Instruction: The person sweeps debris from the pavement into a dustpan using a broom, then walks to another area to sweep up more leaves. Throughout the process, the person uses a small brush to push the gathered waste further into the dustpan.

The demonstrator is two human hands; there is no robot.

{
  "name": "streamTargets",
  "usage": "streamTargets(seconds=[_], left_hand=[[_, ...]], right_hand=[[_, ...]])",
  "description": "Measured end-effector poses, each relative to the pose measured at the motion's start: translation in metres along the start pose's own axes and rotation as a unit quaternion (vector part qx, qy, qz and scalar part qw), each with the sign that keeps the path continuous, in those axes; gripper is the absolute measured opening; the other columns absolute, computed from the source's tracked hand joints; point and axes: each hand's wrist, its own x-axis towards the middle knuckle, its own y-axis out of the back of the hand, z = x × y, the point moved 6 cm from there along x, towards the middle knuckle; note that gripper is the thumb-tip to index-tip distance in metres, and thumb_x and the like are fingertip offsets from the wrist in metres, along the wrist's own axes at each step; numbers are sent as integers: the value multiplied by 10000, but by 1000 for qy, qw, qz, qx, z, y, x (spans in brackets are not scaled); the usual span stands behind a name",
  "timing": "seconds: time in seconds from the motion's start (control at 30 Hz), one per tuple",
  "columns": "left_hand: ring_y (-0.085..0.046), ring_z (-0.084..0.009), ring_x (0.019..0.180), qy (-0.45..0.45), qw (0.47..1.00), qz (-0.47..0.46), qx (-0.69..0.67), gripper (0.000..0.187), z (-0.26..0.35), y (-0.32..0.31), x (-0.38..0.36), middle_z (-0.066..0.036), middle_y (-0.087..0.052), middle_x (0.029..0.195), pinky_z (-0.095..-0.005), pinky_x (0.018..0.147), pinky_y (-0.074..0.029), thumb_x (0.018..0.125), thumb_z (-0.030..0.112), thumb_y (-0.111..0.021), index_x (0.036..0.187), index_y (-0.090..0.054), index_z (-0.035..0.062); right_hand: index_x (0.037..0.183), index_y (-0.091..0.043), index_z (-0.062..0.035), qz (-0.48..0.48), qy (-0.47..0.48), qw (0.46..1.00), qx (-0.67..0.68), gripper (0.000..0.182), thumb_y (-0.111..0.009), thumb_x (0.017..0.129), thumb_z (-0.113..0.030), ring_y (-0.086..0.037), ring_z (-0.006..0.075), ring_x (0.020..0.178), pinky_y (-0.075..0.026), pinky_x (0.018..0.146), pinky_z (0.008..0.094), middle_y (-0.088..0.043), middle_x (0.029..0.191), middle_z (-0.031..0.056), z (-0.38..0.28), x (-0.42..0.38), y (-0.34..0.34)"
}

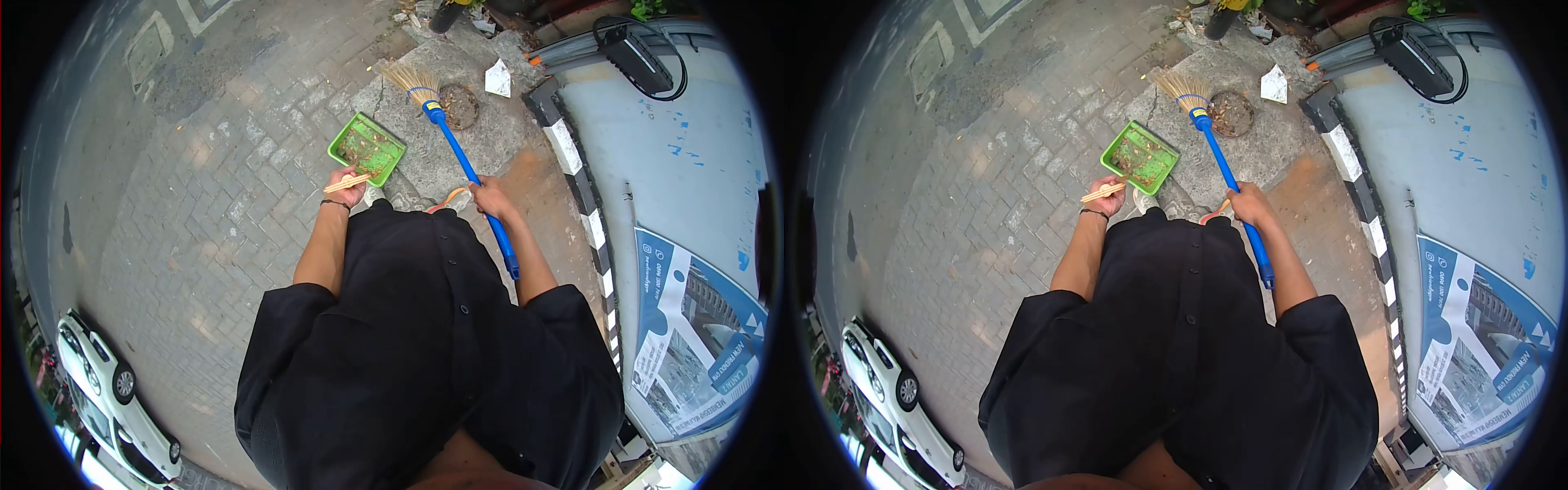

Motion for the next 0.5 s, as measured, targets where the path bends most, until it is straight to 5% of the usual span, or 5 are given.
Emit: streamTargets(seconds=[0.17, 0.23, 0.33, 0.5], left_hand=[[-431, -130, 401, -34, 998, -42, 22, 145, 19, -12, 5, -55, -436, 563, -194, 357, -416, 799, 3, -458, 676, -382, 23], [-419, -130, 398, -43, 997, -49, 51, 131, 24, -19, 0, -60, -440, 573, -195, 350, -408, 785, -7, -467, 681, -391, 19], [-410, -116, 383, -17, 997, -47, 65, 151, 27, -19, -1, -37, -428, 547, -194, 349, -419, 776, -13, -462, 652, -396, 40], [-439, -119, 397, -25, 998, -32, 53, 112, 24, -6, -7, -53, -439, 575, -174, 351, -413, 797, 4, -440, 699, -386, 5]], right_hand=[[917, -557, 27, -20, -1, 981, -194, 275, -481, 844, -227, -499, 139, 449, -421, 430, 291, -518, 584, 70, 3, -10, -38], [973, -556, 39, 32, 120, 951, -284, 291, -496, 838, -212, -504, 136, 450, -422, 436, 287, -532, 588, 78, 42, -5, -48], [920, -562, 23, -72, -31, 993, -86, 246, -487, 844, -199, -487, 143, 431, -422, 429, 290, -516, 577, 68, 10, -76, -27], [836, -533, -16, -115, -63, 986, 105, 152, -492, 855, -161, -416, 71, 394, -325, 331, 224, -452, 548, -3, 34, -97, -11]])
